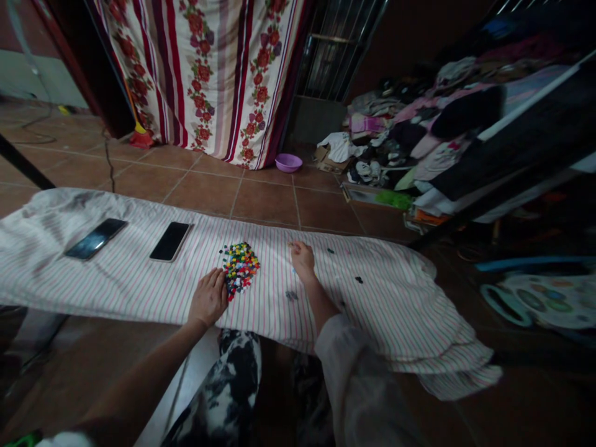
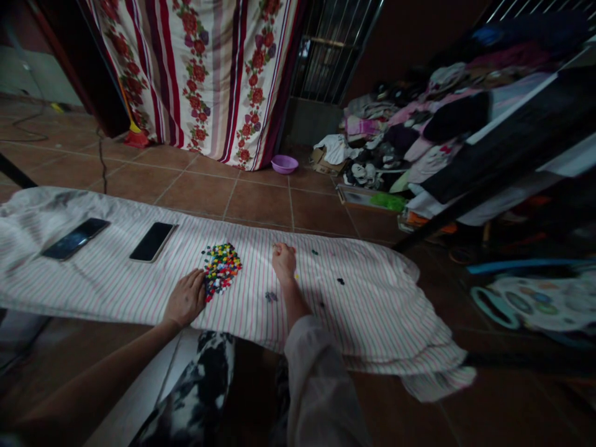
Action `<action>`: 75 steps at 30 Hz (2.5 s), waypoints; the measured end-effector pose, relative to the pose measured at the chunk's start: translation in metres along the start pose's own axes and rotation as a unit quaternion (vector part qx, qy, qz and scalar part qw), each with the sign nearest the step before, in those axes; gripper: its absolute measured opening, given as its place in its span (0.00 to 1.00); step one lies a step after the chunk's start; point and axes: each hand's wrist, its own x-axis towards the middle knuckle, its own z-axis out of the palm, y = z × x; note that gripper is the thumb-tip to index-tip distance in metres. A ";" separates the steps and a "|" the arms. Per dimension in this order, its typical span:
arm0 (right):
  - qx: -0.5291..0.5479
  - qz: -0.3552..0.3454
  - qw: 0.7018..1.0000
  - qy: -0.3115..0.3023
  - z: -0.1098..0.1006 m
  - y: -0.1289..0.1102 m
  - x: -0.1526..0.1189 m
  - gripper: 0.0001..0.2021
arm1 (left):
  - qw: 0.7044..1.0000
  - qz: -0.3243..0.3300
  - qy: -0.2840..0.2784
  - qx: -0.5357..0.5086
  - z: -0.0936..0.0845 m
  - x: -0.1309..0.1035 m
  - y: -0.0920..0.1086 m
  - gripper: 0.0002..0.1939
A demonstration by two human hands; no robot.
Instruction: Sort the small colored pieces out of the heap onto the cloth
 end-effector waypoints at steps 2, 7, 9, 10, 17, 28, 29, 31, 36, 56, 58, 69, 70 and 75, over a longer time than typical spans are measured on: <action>0.015 -0.035 0.999 -0.019 0.001 -0.009 -0.010 0.15 | 1.000 0.002 0.001 0.000 0.000 0.000 0.000 0.21; 0.044 -0.134 0.981 -0.130 0.013 -0.035 -0.044 0.13 | 1.000 0.006 -0.003 0.002 -0.001 -0.001 -0.001 0.21; 0.035 -0.155 0.973 -0.168 0.019 -0.044 -0.057 0.13 | 1.000 0.007 -0.002 0.001 -0.001 -0.001 -0.001 0.21; 0.025 -0.157 0.971 -0.179 0.021 -0.048 -0.062 0.13 | 1.000 0.007 0.000 0.000 -0.001 -0.001 -0.001 0.21; -0.024 -0.125 0.974 -0.188 0.022 -0.065 -0.085 0.15 | 1.000 0.012 0.010 -0.007 0.003 -0.002 -0.002 0.20; -0.093 -0.135 0.975 -0.153 0.026 -0.074 -0.106 0.21 | 0.999 0.031 0.008 -0.002 0.009 -0.003 -0.009 0.20; -0.093 -0.140 0.974 -0.153 0.027 -0.073 -0.106 0.21 | 0.999 0.031 0.008 -0.004 0.010 -0.004 -0.009 0.20; -0.087 -0.149 0.973 -0.154 0.027 -0.071 -0.107 0.21 | 0.999 0.031 0.008 -0.008 0.011 -0.004 -0.010 0.20; -0.039 -0.147 0.978 -0.140 0.027 -0.065 -0.105 0.20 | 1.000 0.027 0.012 -0.003 0.008 -0.003 -0.008 0.20; -0.011 -0.110 0.985 -0.135 0.034 -0.077 -0.088 0.14 | 1.000 0.012 -0.005 0.004 0.003 -0.001 -0.003 0.21; -0.032 -0.097 0.986 -0.134 0.034 -0.083 -0.090 0.13 | 1.000 0.016 -0.001 0.004 0.003 -0.002 -0.004 0.21; -0.052 -0.038 0.991 -0.120 0.035 -0.106 -0.096 0.09 | 0.999 0.027 0.011 0.017 0.002 -0.001 -0.005 0.20; -0.043 -0.044 0.992 -0.107 0.036 -0.106 -0.097 0.09 | 0.999 0.025 0.012 0.017 0.002 -0.001 -0.004 0.20; 0.003 -0.064 0.996 -0.059 0.036 -0.098 -0.101 0.09 | 1.000 0.022 0.011 0.004 0.002 -0.001 -0.004 0.20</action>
